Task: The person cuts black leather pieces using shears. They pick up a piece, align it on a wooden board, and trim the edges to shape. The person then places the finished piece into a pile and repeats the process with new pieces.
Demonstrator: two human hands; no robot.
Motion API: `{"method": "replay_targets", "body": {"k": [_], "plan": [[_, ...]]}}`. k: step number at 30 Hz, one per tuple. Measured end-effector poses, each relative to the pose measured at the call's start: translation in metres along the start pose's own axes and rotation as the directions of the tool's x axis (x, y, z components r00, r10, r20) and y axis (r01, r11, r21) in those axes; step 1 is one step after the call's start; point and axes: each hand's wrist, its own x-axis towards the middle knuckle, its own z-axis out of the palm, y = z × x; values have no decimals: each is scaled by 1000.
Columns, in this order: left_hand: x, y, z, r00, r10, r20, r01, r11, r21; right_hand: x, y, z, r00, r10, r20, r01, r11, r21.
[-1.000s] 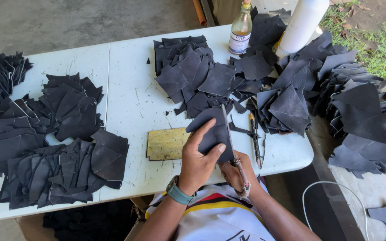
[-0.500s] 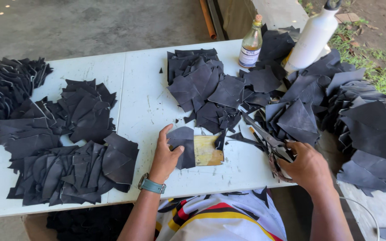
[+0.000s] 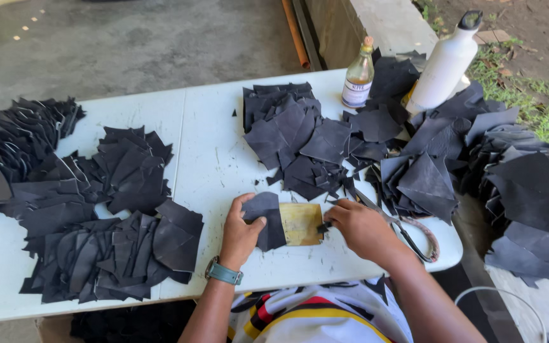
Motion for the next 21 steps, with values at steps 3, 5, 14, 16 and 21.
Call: {"method": "replay_targets", "body": {"k": [3, 5, 14, 16, 21], "plan": [[-2, 5, 0, 998, -58, -19, 57, 997, -48, -54, 0, -37, 954, 74, 292, -133, 973, 187], [-5, 8, 3, 993, -113, -39, 110, 991, -73, -73, -5, -51, 888, 154, 433, -240, 959, 151], [-8, 0, 10, 995, -104, -10, 99, 970, -222, -39, -33, 28, 983, -136, -122, 143, 988, 55], [-1, 2, 11, 1000, 7, -19, -11, 978, -208, -31, -28, 37, 981, -136, -136, 142, 989, 40], [6, 16, 15, 1000, 24, -13, -20, 968, 249, -35, -26, 43, 971, -137, -197, 150, 987, 50]]}}
